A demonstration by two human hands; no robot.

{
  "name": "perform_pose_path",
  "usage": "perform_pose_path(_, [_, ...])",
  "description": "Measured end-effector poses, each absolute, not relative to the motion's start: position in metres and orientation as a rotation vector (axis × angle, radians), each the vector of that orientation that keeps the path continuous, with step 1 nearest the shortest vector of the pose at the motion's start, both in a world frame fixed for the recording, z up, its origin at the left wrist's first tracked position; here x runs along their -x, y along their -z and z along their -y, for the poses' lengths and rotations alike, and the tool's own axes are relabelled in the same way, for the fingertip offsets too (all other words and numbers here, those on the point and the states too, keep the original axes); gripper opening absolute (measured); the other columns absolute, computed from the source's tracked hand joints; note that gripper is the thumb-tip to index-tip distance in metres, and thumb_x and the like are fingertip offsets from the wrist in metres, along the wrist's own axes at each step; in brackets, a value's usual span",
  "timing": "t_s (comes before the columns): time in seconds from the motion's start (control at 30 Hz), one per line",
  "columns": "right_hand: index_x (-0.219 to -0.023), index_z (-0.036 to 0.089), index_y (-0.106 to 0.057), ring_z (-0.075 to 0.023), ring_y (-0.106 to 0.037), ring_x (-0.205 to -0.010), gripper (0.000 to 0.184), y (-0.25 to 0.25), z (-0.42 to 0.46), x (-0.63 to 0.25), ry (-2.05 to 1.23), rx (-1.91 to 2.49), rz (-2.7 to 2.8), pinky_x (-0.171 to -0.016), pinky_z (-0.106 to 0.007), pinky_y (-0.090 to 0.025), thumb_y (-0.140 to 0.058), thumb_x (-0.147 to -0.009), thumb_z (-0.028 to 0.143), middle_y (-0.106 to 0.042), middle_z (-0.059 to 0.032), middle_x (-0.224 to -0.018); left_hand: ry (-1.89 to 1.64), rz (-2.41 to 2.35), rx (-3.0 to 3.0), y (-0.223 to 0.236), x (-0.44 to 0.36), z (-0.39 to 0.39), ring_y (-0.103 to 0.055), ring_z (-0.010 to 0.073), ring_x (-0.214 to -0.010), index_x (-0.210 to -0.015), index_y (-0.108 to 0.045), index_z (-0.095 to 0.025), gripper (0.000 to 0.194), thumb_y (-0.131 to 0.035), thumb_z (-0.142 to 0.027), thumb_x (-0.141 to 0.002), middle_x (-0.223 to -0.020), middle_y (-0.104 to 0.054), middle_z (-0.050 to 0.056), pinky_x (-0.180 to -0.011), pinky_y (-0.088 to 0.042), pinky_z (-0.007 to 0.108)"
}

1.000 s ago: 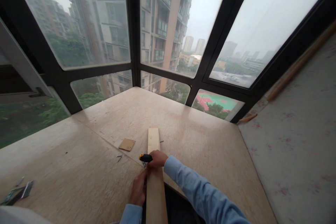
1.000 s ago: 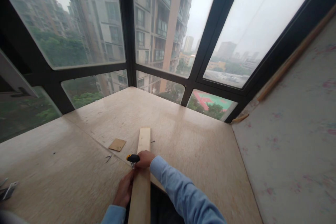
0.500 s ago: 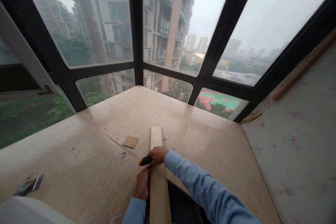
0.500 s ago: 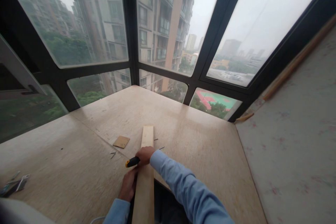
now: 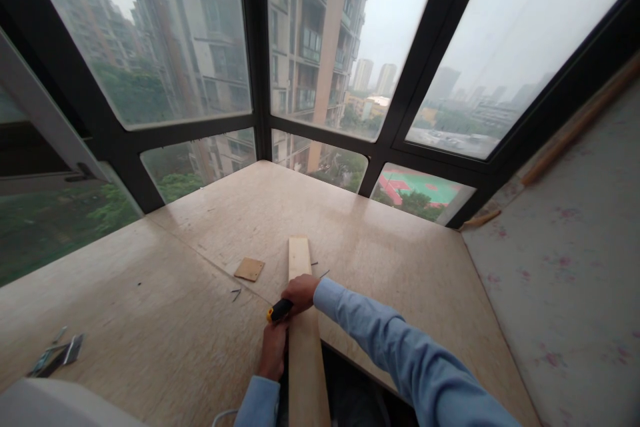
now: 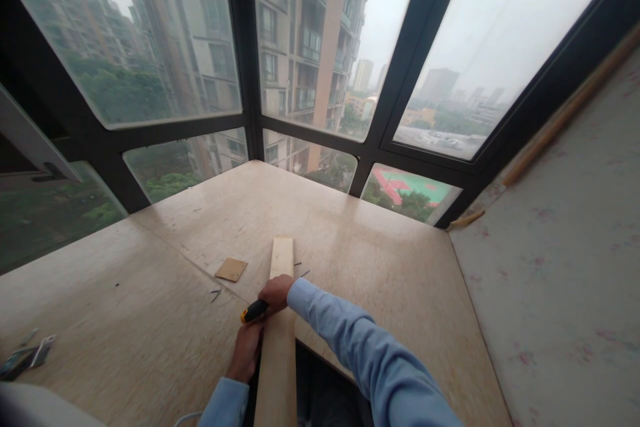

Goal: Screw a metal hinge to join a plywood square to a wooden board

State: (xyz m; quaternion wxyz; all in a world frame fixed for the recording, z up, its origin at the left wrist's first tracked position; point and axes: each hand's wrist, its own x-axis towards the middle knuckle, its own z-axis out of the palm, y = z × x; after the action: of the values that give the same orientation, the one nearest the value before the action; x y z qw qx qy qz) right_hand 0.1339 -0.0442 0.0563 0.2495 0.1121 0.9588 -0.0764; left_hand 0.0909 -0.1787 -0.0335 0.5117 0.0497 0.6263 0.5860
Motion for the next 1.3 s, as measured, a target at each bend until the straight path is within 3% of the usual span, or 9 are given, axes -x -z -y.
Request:
perform_pose_path(0.2, [-0.107, 0.019, -0.069, -0.0311, -0.066, -0.097, 0.045, -0.046, 0.041, -0.137, 0.41, -0.513, -2.621, -0.072, -0.034, -0.05, -0.067, -0.073, 0.049, -0.069, -0.0143, -0.104, -1.425, -1.604, -0.164, 0.029, -0.089, 0.177, -0.065, 0.022, -0.081, -0.083, -0.069, -0.01, 0.017, -0.06, -0.021, -0.072, -0.083, -0.071, 0.008, -0.068, -0.048, 0.027])
perform_pose_path(0.5, [-0.101, 0.014, -0.072, -0.0295, -0.067, -0.093, 0.042, -0.037, 0.052, -0.147, 0.59, -0.889, -2.623, -0.069, -0.03, -0.049, -0.06, -0.077, 0.047, -0.07, -0.0165, -0.1, -1.465, -1.616, -0.183, 0.025, -0.093, 0.174, -0.062, 0.026, -0.082, -0.081, -0.068, -0.01, 0.039, -0.066, -0.042, -0.06, -0.078, -0.068, 0.009, -0.065, -0.046, 0.03])
perform_pose_path(0.7, [-0.1, 0.017, -0.072, -0.0242, -0.068, -0.088, 0.042, -0.027, 0.05, -0.151, 0.691, -0.991, -2.59, -0.06, -0.024, -0.044, -0.064, -0.076, 0.05, -0.071, -0.0115, -0.097, -1.433, -1.549, -0.18, 0.026, -0.093, 0.175, -0.059, 0.0226, -0.074, -0.08, -0.067, -0.01, 0.046, -0.072, -0.048, -0.054, -0.073, -0.067, 0.008, -0.06, -0.045, 0.027])
perform_pose_path(0.9, [-0.097, 0.017, -0.071, -0.0187, -0.067, -0.082, 0.035, -0.034, 0.041, -0.151, 0.819, -0.901, -2.574, -0.056, -0.02, -0.04, -0.069, -0.074, 0.044, -0.072, -0.0069, -0.091, -1.36, -1.576, -0.251, 0.025, -0.087, 0.176, -0.064, 0.026, -0.08, -0.076, -0.066, -0.013, 0.04, -0.07, -0.049, -0.059, -0.075, -0.068, 0.008, -0.064, -0.048, 0.029])
perform_pose_path(1.03, [-0.099, 0.018, -0.071, -0.0198, -0.066, -0.085, 0.035, -0.042, 0.035, -0.146, 0.715, -0.75, -2.576, -0.058, -0.021, -0.04, -0.071, -0.073, 0.041, -0.071, -0.0064, -0.094, -1.335, -1.567, -0.271, 0.034, -0.082, 0.174, -0.066, 0.0271, -0.083, -0.073, -0.066, -0.016, 0.031, -0.069, -0.044, -0.061, -0.077, -0.069, 0.008, -0.067, -0.05, 0.03])
perform_pose_path(1.17, [-0.103, 0.02, -0.069, -0.0219, -0.066, -0.09, 0.035, -0.047, 0.028, -0.138, 0.615, -0.58, -2.555, -0.061, -0.022, -0.042, -0.071, -0.072, 0.036, -0.071, -0.0058, -0.097, -1.369, -1.562, -0.294, 0.035, -0.077, 0.171, -0.066, 0.0297, -0.086, -0.075, -0.066, -0.015, 0.036, -0.074, -0.044, -0.056, -0.078, -0.069, 0.008, -0.07, -0.052, 0.033])
perform_pose_path(1.3, [-0.109, 0.023, -0.066, -0.0255, -0.065, -0.096, 0.043, -0.051, 0.025, -0.127, 0.415, -0.424, -2.528, -0.063, -0.026, -0.046, -0.073, -0.067, 0.032, -0.07, -0.0067, -0.103, -1.334, -1.589, -0.282, 0.035, -0.073, 0.166, -0.067, 0.0291, -0.084, -0.072, -0.066, -0.015, 0.029, -0.078, -0.033, -0.052, -0.074, -0.069, 0.007, -0.074, -0.052, 0.034])
